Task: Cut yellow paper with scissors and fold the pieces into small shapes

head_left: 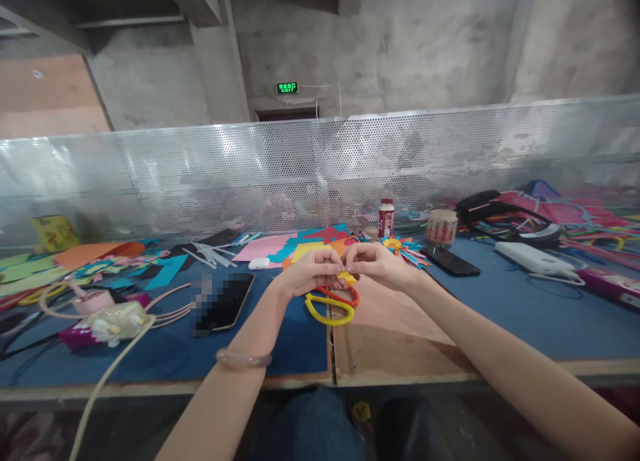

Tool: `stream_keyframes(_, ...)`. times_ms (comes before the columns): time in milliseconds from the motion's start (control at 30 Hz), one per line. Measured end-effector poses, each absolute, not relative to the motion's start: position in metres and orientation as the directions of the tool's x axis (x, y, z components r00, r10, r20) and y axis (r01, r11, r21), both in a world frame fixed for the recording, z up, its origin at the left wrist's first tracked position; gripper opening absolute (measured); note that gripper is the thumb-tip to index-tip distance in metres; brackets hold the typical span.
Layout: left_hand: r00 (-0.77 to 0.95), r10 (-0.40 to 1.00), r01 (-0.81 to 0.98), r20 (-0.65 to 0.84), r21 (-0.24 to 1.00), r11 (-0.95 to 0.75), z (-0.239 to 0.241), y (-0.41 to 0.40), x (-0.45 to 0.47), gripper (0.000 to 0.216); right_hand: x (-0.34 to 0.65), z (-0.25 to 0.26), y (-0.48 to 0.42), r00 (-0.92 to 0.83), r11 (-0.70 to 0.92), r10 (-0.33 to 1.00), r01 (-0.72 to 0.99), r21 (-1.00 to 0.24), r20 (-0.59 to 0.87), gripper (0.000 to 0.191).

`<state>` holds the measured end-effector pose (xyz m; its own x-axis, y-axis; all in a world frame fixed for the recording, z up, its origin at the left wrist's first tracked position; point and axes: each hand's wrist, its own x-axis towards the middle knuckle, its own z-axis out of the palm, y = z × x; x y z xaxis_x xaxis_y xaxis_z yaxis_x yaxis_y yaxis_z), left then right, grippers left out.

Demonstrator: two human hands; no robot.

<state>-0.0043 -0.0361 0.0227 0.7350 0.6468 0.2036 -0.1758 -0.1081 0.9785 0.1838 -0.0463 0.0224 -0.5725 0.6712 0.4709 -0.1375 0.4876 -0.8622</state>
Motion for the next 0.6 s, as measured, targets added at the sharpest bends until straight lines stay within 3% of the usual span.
stream_keyframes(600,0.710,0.665,-0.190,0.232,0.972,-0.136,0.0215,-0.0343,-0.0036,0.013,0.1845,0.0207,-0.0438,-0.562,0.502,0.675,-0.126,-0.856,0.479,0.017)
